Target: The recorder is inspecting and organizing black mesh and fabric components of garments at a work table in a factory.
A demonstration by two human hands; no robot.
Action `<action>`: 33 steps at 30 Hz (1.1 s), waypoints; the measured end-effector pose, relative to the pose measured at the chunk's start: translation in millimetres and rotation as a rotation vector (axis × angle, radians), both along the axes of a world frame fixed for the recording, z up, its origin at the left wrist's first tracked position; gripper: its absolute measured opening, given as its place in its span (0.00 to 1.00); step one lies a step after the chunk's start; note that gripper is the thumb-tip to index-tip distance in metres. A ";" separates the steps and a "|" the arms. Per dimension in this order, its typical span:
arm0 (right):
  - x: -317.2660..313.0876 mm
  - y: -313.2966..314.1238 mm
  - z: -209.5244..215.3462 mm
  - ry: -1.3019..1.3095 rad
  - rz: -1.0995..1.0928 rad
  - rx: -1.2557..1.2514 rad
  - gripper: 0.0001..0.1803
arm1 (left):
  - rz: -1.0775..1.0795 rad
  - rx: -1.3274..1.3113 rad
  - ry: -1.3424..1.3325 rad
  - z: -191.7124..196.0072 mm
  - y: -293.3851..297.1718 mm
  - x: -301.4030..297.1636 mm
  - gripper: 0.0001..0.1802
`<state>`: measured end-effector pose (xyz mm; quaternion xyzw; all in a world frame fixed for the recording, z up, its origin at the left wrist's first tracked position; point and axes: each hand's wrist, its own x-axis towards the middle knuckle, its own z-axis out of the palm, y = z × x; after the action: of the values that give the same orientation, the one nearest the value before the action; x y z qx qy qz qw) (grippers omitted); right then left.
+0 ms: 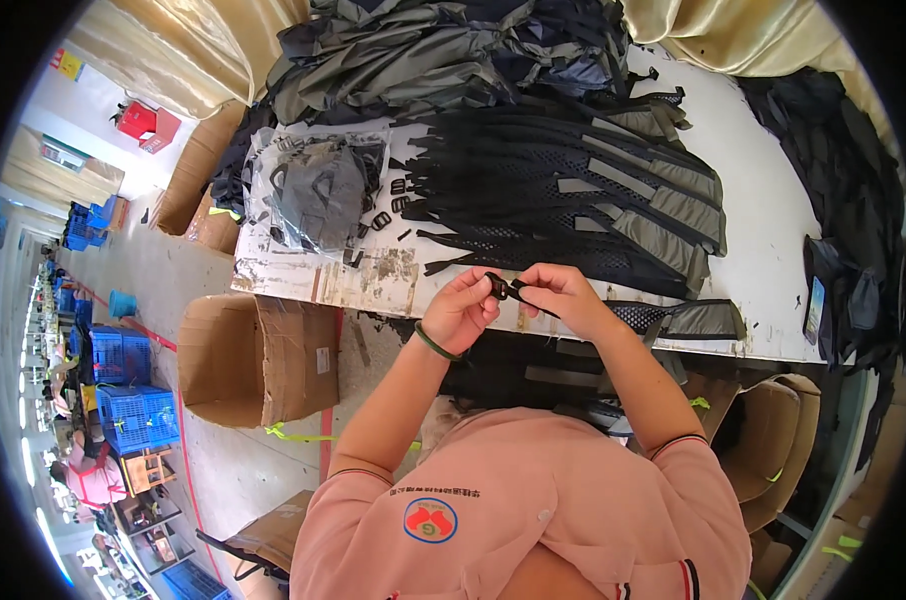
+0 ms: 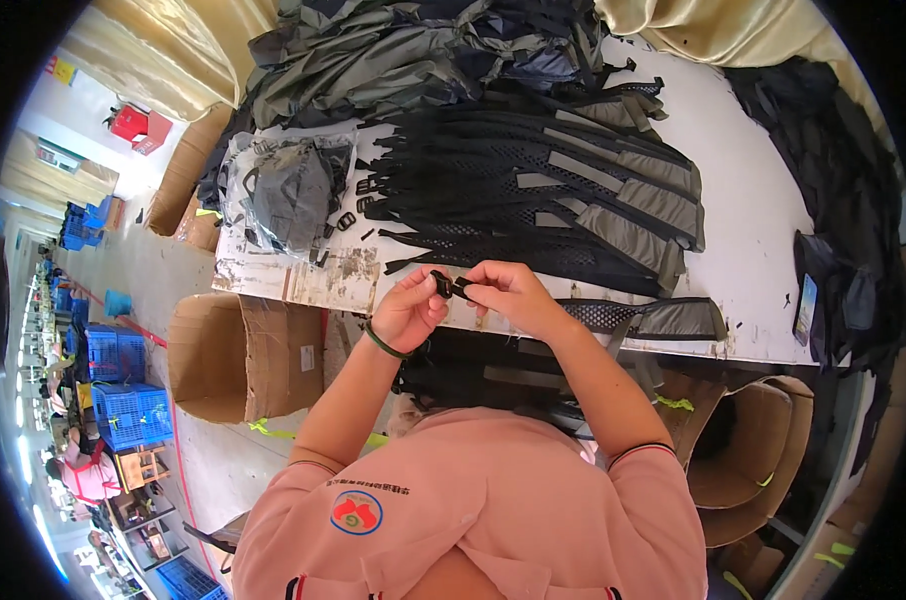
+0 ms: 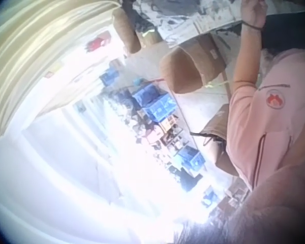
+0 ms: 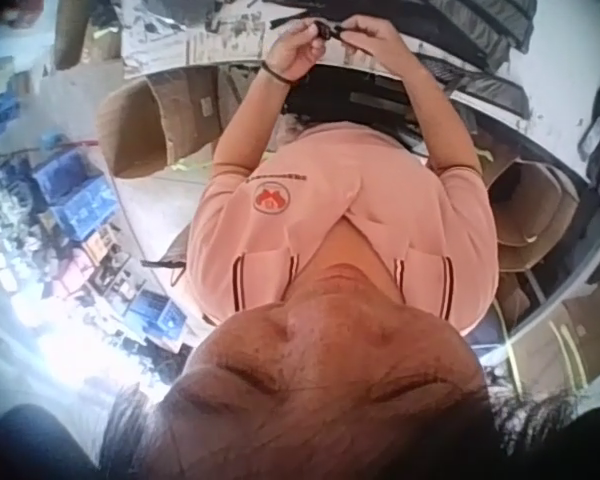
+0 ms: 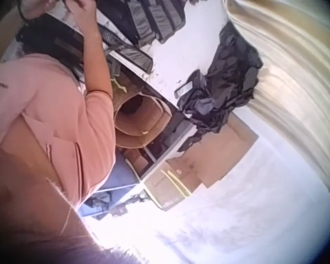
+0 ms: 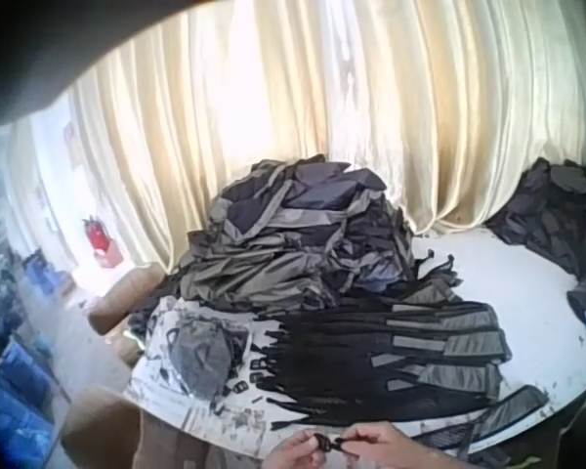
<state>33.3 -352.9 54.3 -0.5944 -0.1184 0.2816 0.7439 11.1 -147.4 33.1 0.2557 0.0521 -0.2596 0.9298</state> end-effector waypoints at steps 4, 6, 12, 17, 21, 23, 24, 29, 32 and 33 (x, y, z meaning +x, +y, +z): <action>-7.1 -3.1 4.2 0.014 0.010 -0.012 0.05 | -0.087 -0.055 -0.024 -3.3 -4.9 -2.8 0.08; -9.7 -3.5 7.9 0.015 0.027 0.023 0.05 | -0.092 -0.019 -0.002 -0.6 -8.6 -4.7 0.09; -11.1 -8.9 9.7 -0.014 0.054 -0.028 0.06 | -0.132 0.009 0.002 7.6 -15.6 -5.5 0.11; -12.7 -9.6 8.6 0.026 0.029 0.068 0.06 | -0.155 -0.127 -0.020 7.9 -21.8 -4.2 0.10; -16.4 -8.0 15.1 -0.059 -0.032 -0.030 0.06 | -0.142 -0.142 0.016 2.2 -23.7 -5.3 0.10; -18.5 -5.6 17.7 -0.282 -0.077 -0.126 0.06 | -0.139 -0.129 0.021 0.6 -23.7 -6.2 0.10; -19.7 -4.7 19.2 -0.506 -0.122 -0.222 0.07 | -0.121 -0.075 0.031 0.5 -23.9 -6.6 0.09; -26.7 -4.8 28.4 -0.540 -0.181 -0.319 0.06 | -0.103 0.022 0.038 7.7 -25.1 -7.2 0.08; -30.9 -0.8 22.3 -0.562 -0.289 -0.313 0.05 | -0.111 -0.046 0.056 6.8 -29.4 -7.2 0.07; -31.6 1.3 21.2 -0.657 -0.359 -0.323 0.05 | -0.129 -0.115 0.084 3.4 -30.9 -8.8 0.07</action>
<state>1.7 -351.6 75.4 -0.7732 -0.1983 -0.0424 0.6008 2.3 -178.2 36.4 0.1935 0.0594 -0.3321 0.9213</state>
